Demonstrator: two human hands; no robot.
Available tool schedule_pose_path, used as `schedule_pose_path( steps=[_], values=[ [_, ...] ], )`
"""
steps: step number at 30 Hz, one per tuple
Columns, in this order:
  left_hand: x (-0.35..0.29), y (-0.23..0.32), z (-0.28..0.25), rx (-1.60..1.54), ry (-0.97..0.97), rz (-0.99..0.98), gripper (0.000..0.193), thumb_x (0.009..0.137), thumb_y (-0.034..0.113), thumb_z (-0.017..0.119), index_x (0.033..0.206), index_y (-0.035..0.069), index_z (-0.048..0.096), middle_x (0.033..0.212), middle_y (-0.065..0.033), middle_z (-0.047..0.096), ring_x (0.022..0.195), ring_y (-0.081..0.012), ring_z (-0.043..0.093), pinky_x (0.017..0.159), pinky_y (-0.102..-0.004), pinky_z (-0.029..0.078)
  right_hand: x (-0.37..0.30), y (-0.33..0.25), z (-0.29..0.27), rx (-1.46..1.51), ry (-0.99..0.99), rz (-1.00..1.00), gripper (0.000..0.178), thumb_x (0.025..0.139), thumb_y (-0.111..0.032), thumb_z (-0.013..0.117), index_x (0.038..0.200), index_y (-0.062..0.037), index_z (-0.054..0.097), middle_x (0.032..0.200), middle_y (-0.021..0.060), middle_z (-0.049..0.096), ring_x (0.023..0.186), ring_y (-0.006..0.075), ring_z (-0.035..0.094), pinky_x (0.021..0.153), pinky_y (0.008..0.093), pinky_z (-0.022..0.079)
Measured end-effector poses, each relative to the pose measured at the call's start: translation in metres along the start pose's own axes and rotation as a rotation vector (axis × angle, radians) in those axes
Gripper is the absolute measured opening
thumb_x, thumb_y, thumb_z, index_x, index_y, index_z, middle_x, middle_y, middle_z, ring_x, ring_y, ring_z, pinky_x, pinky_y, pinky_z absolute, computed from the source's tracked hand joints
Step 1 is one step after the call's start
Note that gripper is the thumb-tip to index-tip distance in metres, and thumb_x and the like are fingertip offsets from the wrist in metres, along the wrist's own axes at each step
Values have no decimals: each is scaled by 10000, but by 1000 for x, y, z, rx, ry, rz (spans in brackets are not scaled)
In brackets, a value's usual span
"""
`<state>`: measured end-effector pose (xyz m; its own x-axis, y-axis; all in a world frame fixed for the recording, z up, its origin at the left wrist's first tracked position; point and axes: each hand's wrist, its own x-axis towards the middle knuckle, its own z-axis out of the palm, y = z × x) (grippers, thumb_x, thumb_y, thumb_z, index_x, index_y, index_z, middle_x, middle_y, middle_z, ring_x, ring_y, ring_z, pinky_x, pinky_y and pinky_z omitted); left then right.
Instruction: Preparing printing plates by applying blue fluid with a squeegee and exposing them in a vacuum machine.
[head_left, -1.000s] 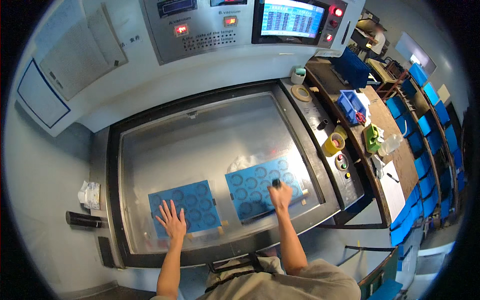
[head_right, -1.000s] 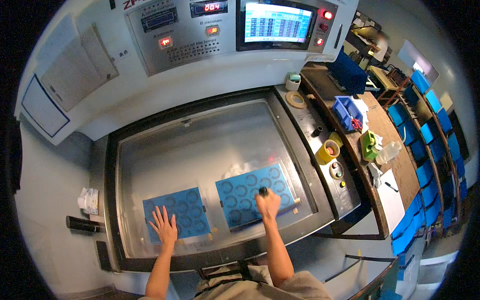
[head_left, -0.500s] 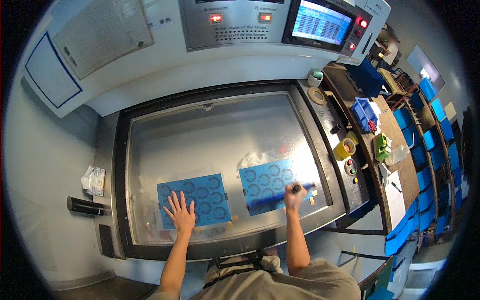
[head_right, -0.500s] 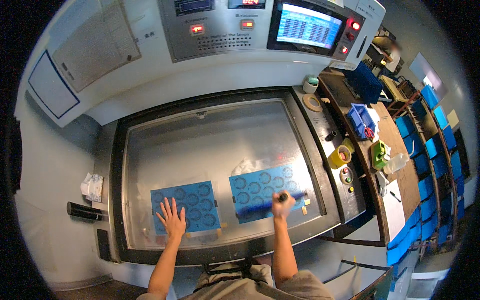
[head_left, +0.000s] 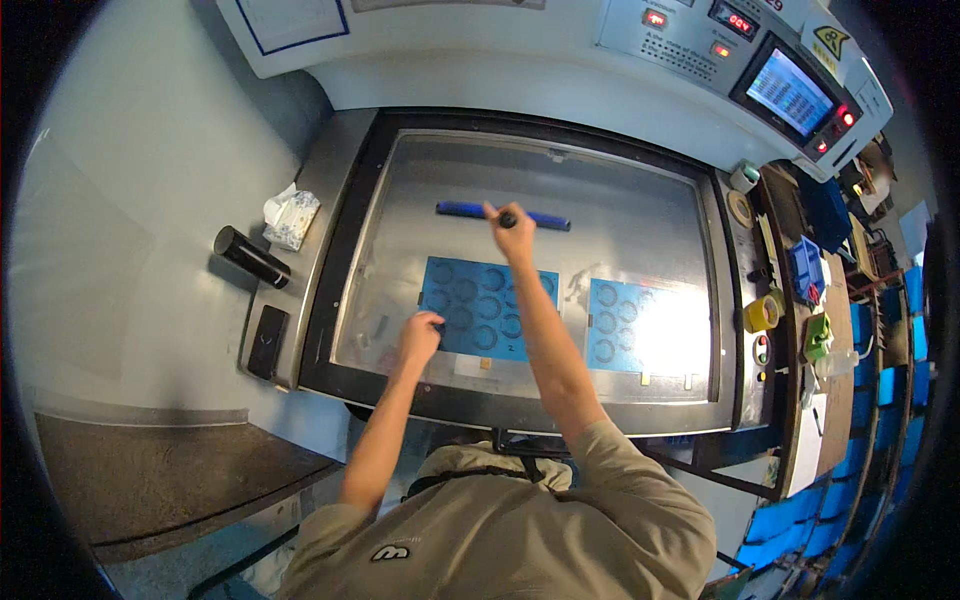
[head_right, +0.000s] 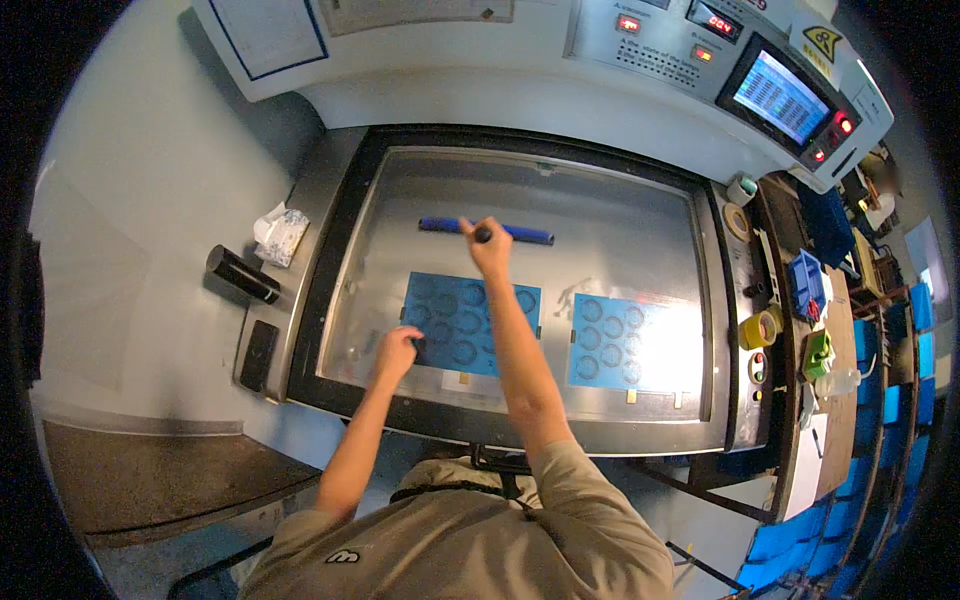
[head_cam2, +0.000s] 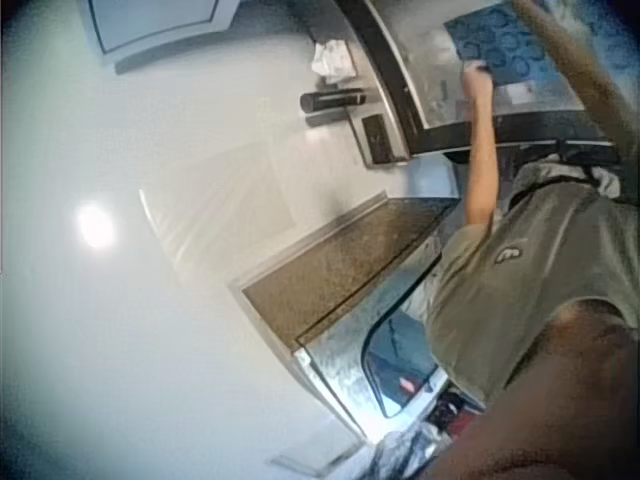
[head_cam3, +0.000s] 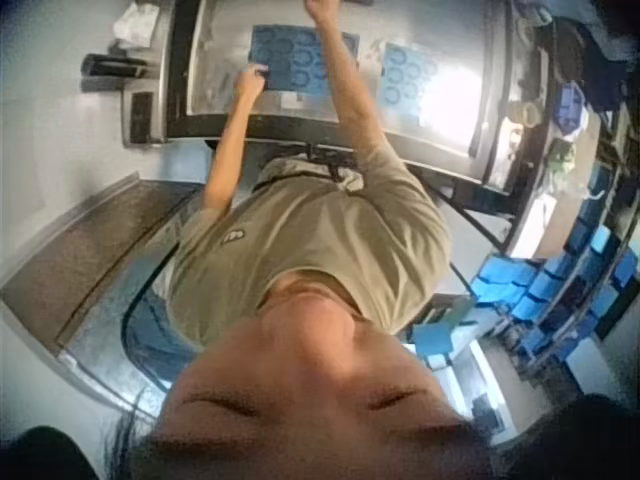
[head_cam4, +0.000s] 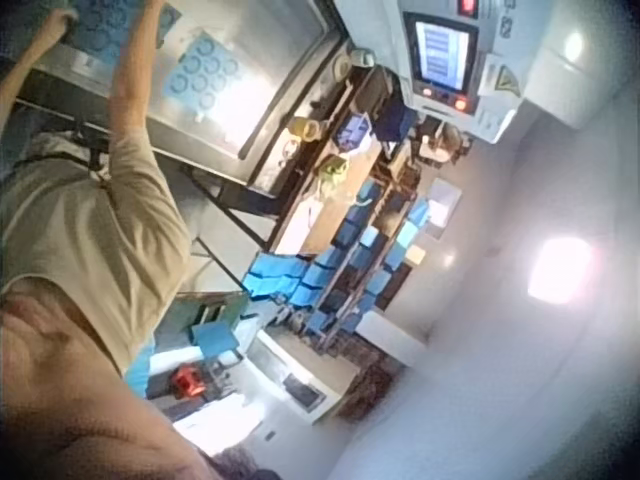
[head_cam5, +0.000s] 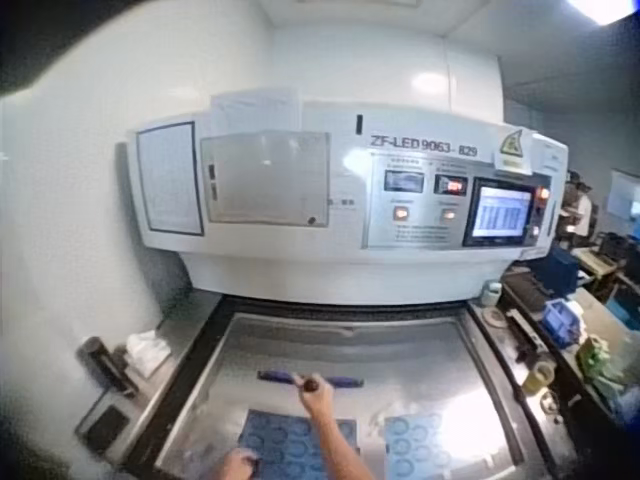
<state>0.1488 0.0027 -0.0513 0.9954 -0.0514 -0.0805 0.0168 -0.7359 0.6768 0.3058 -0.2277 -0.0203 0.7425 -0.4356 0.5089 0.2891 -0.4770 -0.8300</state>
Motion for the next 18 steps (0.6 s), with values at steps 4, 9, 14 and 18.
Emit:
schedule_pose_path(
  steps=[4, 9, 14, 18],
  values=[
    [-26, -83, -63, -226, 169, -31, 302, 796, -63, 521, 951, 81, 737, 834, -142, 707, 797, -258, 681, 681, -338, 501, -86, -32, 4, -160, -95, 65, 331, 794, -278, 745, 678, -26, 565, 602, 196, 553, 570, 405, 552, 540, 418, 440],
    [4, -79, -74, -411, 296, -133, 248, 918, -10, 541, 1118, 40, 679, 1037, -79, 704, 989, -187, 656, 876, -305, 493, -186, -99, -69, -64, -151, 213, 377, 808, -260, 735, 636, 1, 525, 529, 188, 495, 461, 311, 521, 486, 426, 393],
    [28, -23, 7, -96, 160, 24, 383, 1011, 235, 488, 1359, 82, 533, 1505, -167, 385, 1371, -341, 383, 1112, -469, 329, -135, -111, -193, 88, -106, 606, 215, 790, -119, 731, 812, -16, 544, 558, 128, 564, 468, 227, 590, 459, 352, 455],
    [5, 33, 72, 383, 124, 259, 536, 1025, 380, 426, 1520, 197, 331, 1613, -100, 193, 1489, -306, 162, 1140, -651, 105, -83, -65, -338, -291, 51, 781, 732, 739, -41, 688, 1365, -96, 312, 759, 205, 653, 630, 326, 675, 483, 406, 529]
  ],
)
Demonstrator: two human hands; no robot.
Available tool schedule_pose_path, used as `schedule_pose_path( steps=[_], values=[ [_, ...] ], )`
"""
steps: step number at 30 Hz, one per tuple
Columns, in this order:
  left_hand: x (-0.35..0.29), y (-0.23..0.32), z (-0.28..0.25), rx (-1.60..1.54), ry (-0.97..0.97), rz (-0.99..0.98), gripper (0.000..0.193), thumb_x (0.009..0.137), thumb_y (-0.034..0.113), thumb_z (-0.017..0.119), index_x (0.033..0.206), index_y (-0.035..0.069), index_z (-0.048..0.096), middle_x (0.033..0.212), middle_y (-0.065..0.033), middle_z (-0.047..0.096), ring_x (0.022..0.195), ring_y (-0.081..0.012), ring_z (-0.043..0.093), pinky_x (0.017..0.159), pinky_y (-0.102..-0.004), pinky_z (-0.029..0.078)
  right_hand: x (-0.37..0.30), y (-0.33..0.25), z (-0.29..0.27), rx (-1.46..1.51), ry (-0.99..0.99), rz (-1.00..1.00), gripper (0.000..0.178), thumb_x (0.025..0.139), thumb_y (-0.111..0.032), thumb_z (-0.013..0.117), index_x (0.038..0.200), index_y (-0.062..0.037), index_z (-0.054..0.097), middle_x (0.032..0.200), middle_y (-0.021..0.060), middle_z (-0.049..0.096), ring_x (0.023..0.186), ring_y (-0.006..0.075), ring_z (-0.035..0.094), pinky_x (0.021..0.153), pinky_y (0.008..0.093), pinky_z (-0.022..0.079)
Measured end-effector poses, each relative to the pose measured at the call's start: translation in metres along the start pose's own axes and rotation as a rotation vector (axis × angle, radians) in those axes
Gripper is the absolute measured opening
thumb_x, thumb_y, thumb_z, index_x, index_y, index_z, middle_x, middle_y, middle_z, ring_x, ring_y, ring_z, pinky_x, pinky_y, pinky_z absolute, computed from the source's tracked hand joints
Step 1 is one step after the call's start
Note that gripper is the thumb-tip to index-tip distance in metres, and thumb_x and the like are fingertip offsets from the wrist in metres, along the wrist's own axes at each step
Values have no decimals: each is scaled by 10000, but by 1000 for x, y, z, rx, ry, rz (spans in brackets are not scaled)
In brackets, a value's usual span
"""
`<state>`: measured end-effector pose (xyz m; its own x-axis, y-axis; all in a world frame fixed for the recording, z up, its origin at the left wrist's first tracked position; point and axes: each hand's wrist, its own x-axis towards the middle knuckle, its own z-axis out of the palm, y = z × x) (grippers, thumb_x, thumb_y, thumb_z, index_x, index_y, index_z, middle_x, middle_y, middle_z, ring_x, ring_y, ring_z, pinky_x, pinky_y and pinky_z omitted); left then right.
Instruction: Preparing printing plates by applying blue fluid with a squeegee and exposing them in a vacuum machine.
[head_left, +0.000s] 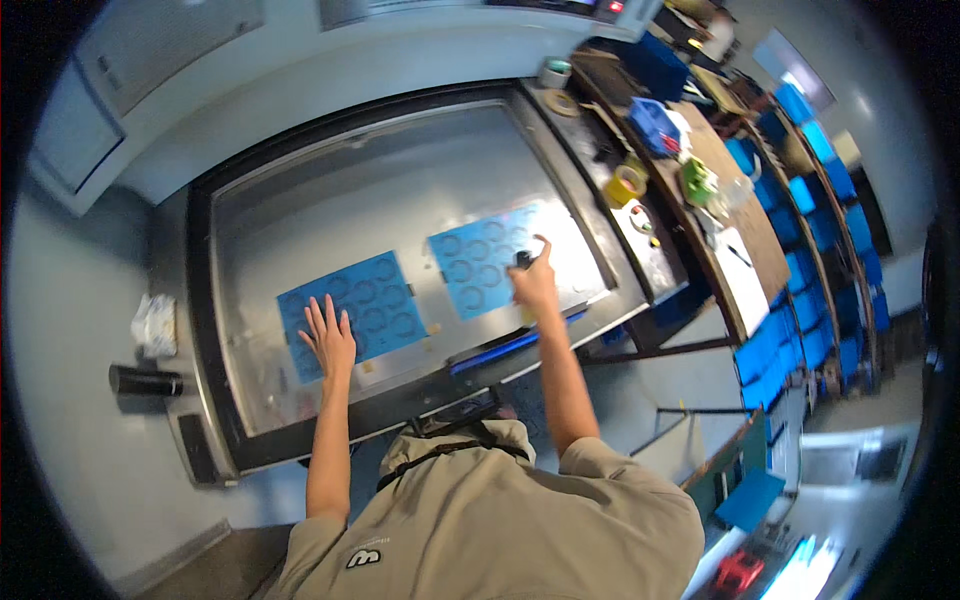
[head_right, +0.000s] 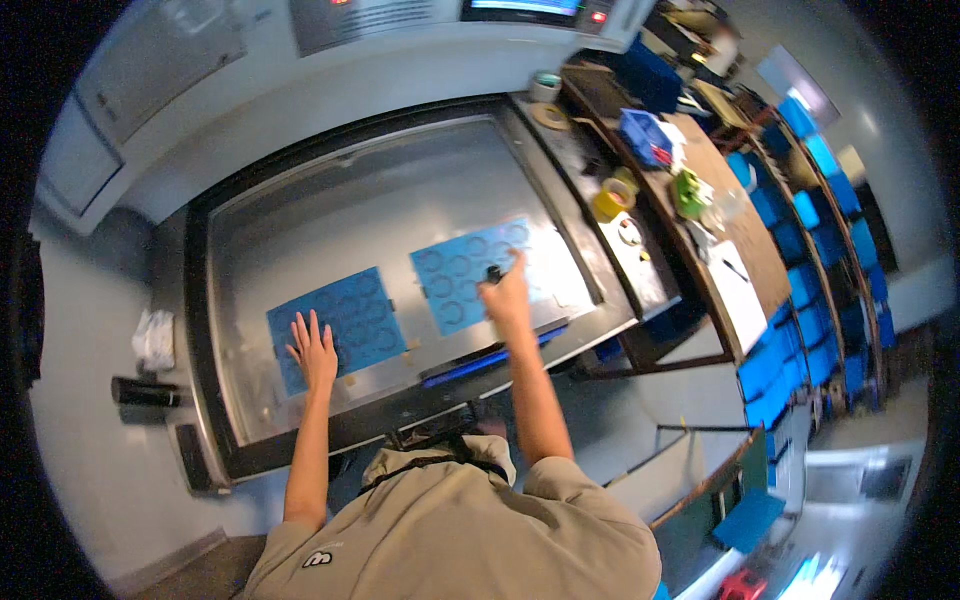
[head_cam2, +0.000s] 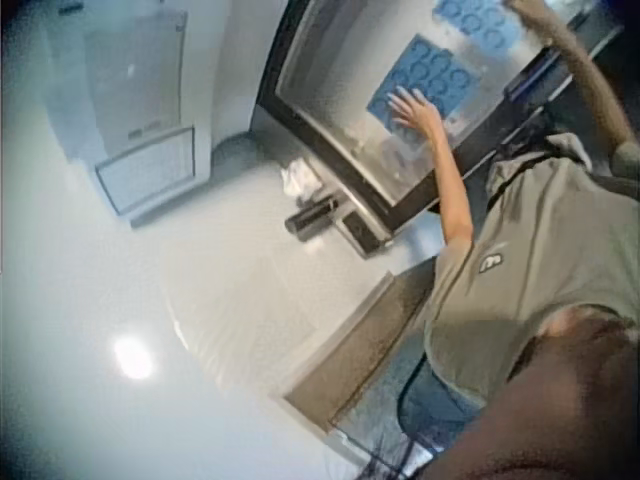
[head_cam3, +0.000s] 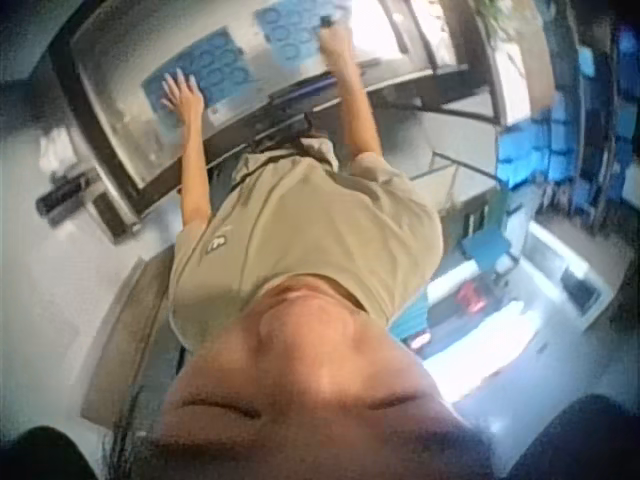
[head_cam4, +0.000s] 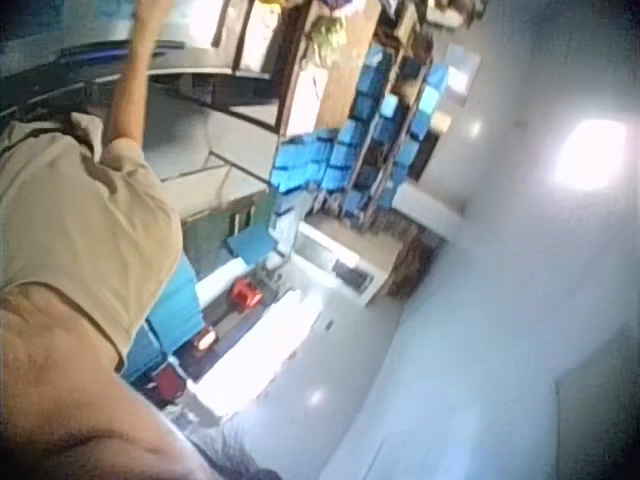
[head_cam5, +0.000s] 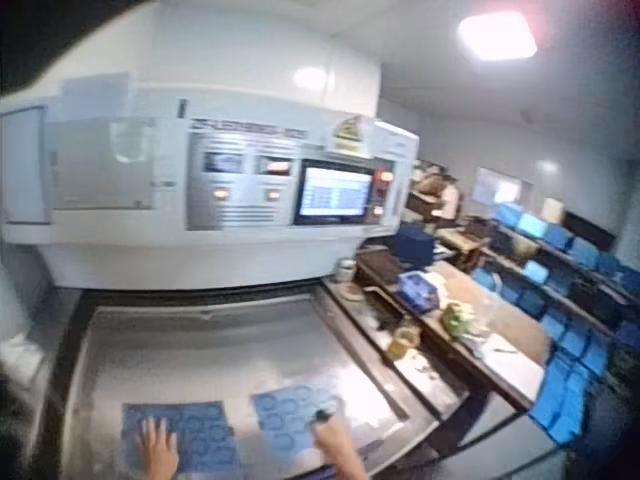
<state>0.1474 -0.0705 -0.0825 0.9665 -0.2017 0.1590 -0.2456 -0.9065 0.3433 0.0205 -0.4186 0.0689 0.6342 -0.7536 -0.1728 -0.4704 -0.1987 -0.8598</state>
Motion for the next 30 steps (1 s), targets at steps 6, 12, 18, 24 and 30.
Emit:
schedule_pose_path(
  steps=[6, 12, 18, 24, 30],
  values=[
    [-9, 55, 28, 170, 4, 157, 558, 1026, 415, 380, 1536, 203, 296, 1628, -100, 152, 1493, -302, 158, 1161, -612, 79, 146, 163, -193, -176, 294, 264, 973, 674, -158, 665, 1492, -39, 152, 967, 321, 646, 684, 352, 692, 543, 449, 565],
    [-7, 57, 34, 176, 15, 155, 573, 1022, 411, 394, 1534, 174, 296, 1621, -114, 171, 1489, -307, 169, 1163, -605, 88, 202, 236, -269, -356, 246, 321, 907, 638, -125, 720, 1447, -92, 313, 909, 202, 674, 587, 289, 664, 539, 395, 549],
    [-10, 42, 26, 141, -19, 96, 568, 1010, 407, 441, 1519, 180, 331, 1613, -121, 190, 1485, -322, 173, 1161, -607, 102, 200, 211, -243, -320, 150, 313, 852, 641, -78, 668, 1435, -98, 358, 842, 176, 673, 622, 271, 672, 561, 386, 552],
    [-9, 54, 17, -438, -230, 151, 435, 947, 335, 597, 1298, 78, 593, 1520, -185, 368, 1398, -378, 344, 1141, -501, 276, 215, 277, -330, -303, 168, 135, 837, 713, -62, 564, 1477, -44, 222, 719, 179, 625, 547, 273, 631, 484, 381, 518],
    [-50, 99, -71, -751, -234, 314, 280, 955, 231, 610, 1127, 16, 661, 1186, -157, 633, 1128, -327, 598, 965, -381, 465, 166, 244, -275, 178, -46, 325, 768, 708, -43, 579, 1418, -66, 286, 600, 125, 561, 459, 246, 562, 377, 382, 440]
  ],
)
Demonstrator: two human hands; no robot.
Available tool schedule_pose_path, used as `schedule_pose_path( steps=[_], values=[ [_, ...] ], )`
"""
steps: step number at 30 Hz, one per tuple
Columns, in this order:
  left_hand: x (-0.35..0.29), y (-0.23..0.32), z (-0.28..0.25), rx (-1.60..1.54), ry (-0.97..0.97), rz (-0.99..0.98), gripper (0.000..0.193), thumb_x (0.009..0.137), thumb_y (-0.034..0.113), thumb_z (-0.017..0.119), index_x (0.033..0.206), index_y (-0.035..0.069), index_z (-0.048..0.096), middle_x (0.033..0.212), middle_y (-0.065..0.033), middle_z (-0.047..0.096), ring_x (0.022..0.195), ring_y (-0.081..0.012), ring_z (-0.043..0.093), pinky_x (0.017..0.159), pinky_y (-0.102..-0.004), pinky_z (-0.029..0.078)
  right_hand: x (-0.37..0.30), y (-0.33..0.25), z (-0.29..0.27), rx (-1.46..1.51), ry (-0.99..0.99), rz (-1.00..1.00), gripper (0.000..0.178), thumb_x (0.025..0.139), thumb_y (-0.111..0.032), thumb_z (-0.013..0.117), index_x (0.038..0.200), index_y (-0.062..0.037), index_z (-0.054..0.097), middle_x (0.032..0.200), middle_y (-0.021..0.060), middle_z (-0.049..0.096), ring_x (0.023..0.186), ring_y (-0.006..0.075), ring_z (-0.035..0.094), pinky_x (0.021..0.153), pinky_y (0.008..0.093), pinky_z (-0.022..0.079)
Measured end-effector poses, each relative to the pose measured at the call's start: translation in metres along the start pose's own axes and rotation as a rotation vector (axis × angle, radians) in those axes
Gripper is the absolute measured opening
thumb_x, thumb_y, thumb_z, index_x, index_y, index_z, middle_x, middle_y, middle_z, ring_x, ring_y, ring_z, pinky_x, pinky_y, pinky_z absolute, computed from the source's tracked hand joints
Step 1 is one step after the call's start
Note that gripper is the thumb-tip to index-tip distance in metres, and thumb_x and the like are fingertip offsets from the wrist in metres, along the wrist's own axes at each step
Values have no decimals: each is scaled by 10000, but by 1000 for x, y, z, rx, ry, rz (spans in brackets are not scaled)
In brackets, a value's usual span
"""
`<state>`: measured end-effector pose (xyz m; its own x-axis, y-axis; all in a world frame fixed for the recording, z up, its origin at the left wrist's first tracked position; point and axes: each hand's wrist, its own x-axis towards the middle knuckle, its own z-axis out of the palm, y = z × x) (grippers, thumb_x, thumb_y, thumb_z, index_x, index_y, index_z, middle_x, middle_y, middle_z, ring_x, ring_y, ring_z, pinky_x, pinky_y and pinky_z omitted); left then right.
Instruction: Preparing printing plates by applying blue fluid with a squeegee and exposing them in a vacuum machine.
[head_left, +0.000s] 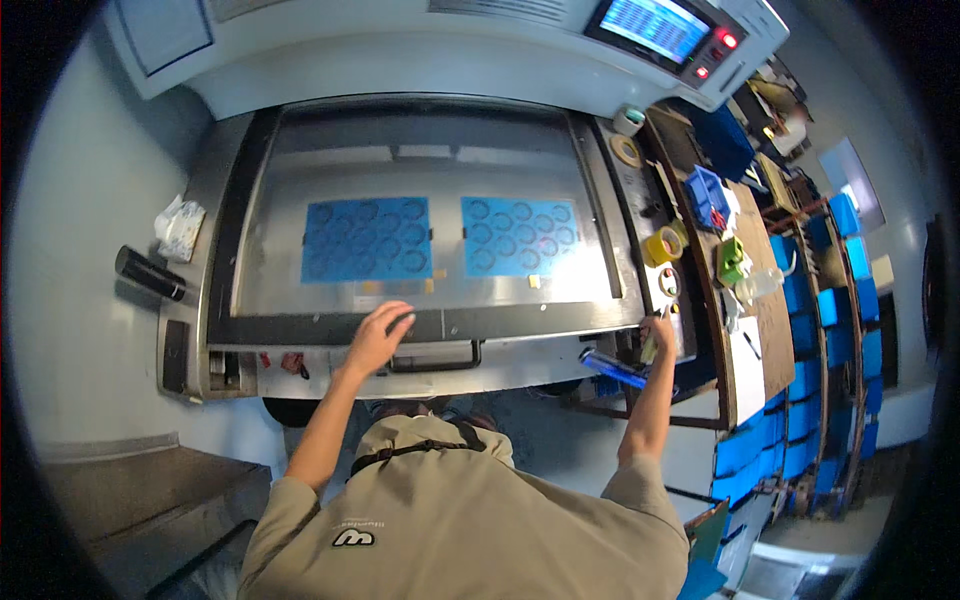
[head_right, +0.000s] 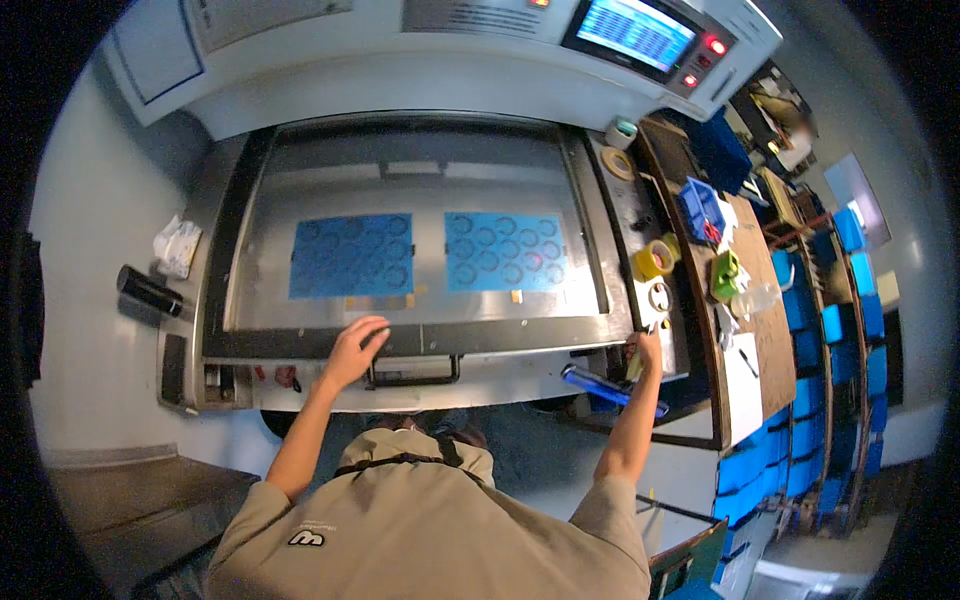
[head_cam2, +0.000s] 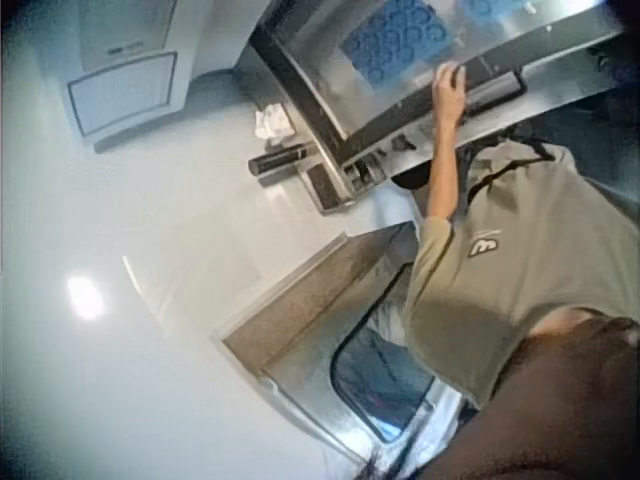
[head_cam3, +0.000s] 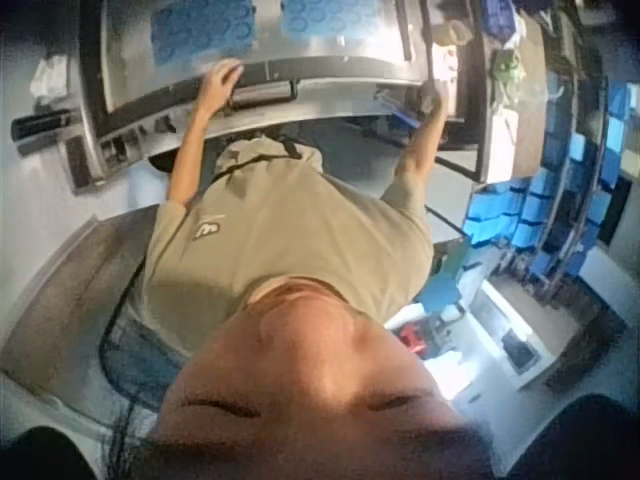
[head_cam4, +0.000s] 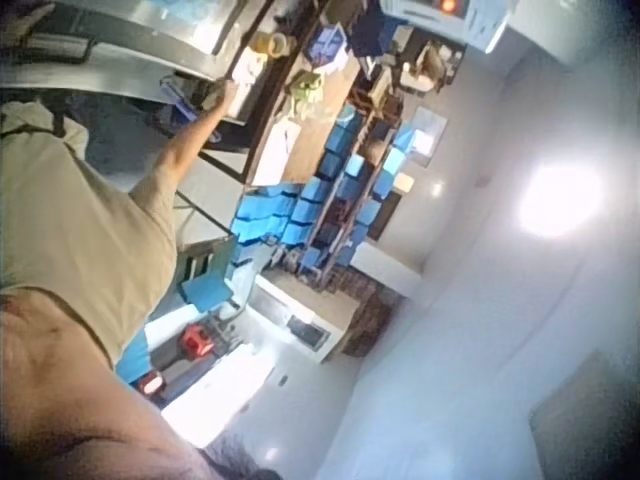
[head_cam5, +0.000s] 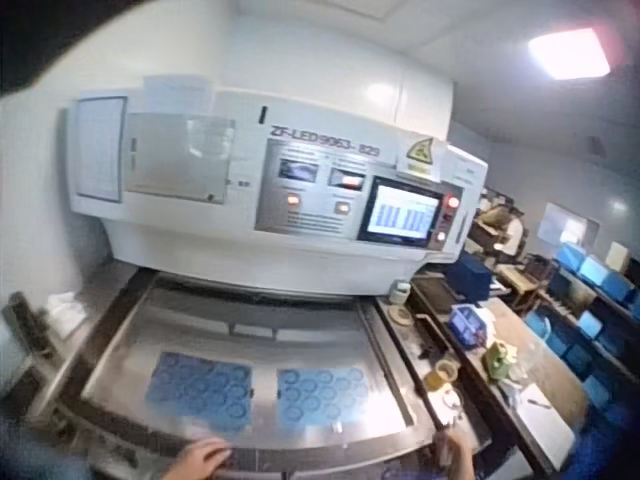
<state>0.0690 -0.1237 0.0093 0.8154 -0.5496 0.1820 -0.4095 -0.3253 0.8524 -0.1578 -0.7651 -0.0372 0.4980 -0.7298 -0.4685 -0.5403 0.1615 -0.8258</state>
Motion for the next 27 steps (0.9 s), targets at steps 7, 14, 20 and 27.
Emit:
schedule_pose_path(
  steps=[7, 14, 20, 27],
  values=[
    [-69, 4, -8, -35, -47, -123, 268, 948, 247, 615, 1074, 22, 689, 1028, -140, 701, 953, -320, 672, 823, -389, 525, -96, 68, 222, -16, -148, -378, 252, 841, -236, 786, 777, -15, 684, 736, 94, 697, 642, 148, 649, 616, 286, 515],
    [-89, -22, -7, 90, -305, -155, 272, 946, 255, 595, 1039, 24, 703, 1005, -185, 699, 935, -362, 662, 797, -413, 527, -132, 251, 294, 172, 100, -142, 570, 803, -347, 817, 1238, -31, 628, 992, 133, 707, 879, 195, 683, 611, 326, 534],
    [-92, -33, 1, 177, -281, -126, 275, 955, 265, 567, 1005, 30, 701, 969, -175, 696, 907, -362, 658, 785, -440, 519, -177, 243, 276, 197, 120, 352, 497, 840, -421, 763, 1096, -4, 676, 892, 80, 704, 717, 172, 651, 583, 296, 516],
    [-85, -51, 30, 235, -339, -32, 303, 941, 287, 568, 1026, 23, 692, 1008, -159, 668, 984, -351, 631, 849, -440, 504, -199, 214, 270, -49, -47, -129, 338, 895, -307, 711, 1056, -11, 690, 890, 52, 707, 820, 139, 654, 746, 295, 499]
  ],
)
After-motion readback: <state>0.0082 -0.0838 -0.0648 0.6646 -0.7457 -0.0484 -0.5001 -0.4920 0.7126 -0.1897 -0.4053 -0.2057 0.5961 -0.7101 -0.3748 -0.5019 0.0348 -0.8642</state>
